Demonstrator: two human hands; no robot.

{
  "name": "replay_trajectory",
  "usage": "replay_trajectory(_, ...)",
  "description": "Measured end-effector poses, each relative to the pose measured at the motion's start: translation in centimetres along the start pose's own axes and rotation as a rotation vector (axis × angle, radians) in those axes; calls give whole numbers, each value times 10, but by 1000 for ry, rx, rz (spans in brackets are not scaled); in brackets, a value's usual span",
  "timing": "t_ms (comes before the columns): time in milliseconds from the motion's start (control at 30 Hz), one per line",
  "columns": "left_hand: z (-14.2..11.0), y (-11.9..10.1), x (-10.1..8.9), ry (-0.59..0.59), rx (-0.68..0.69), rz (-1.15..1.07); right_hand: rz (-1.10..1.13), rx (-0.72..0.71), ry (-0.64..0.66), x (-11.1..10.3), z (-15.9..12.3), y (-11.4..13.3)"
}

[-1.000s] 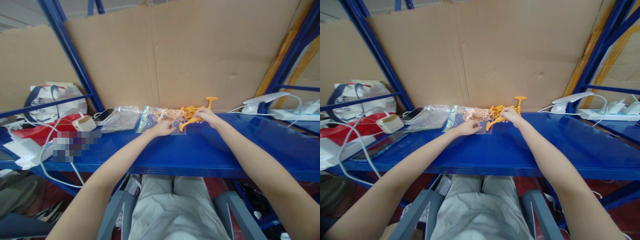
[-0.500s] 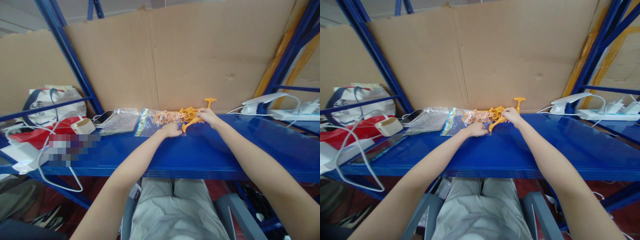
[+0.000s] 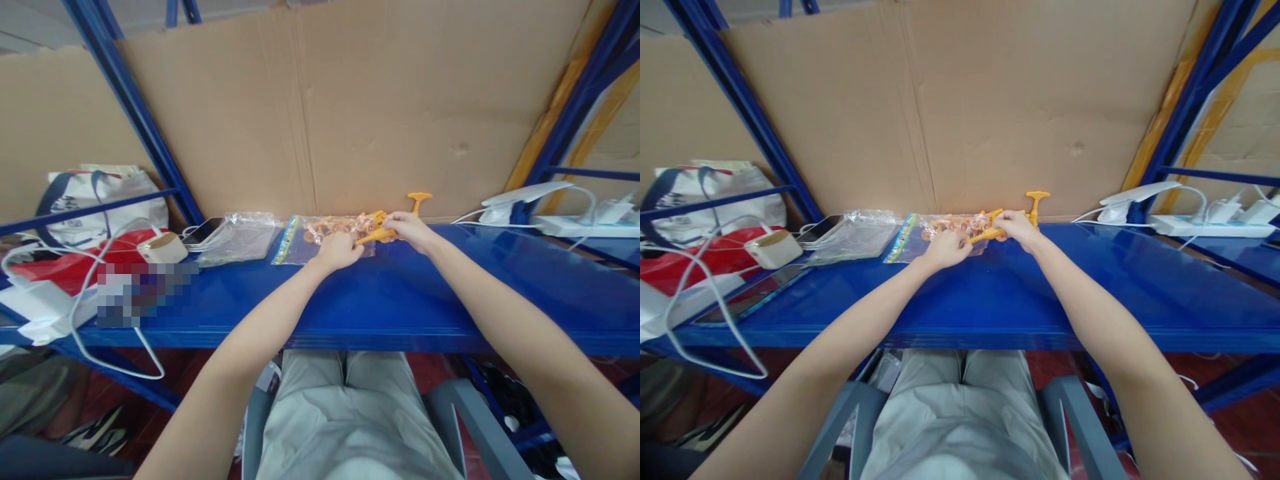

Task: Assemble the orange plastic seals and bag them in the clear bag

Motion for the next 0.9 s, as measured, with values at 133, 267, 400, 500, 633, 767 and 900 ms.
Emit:
replay_trajectory(133, -3, -8, -1, -59, 65, -51, 53, -110, 175, 18, -2, -2)
replay_trajectory(267, -1, -5, -4, -129, 139, -170, 20, -165, 284, 31, -3, -9)
replay_trajectory(400, 5, 28, -18, -216, -86, -197, 7, -157, 275, 35, 1, -17)
replay_trajectory(500, 3, 62, -31, -237, -341, -119, 11, -124, 263, 37, 1, -21)
replay_trajectory(633, -7, 104, -43, -185, -600, -3, 40, -98, 287, 41, -5, -21)
replay_trajectory(767, -19, 142, -40, -30, -818, -10, 63, -89, 287, 42, -9, -22)
replay_trajectory(900, -17, 159, -27, 162, -806, -23, 98, -55, 264, 41, -7, -25)
Point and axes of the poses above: each hand's wrist, its own z-axis towards the middle knuckle, its own x-axis out of the palm, y = z × x, the point moved 7 cm from there along z, towards the middle knuckle, and after that the axes turned 2 degrees about -x, right-handed, at the moved point
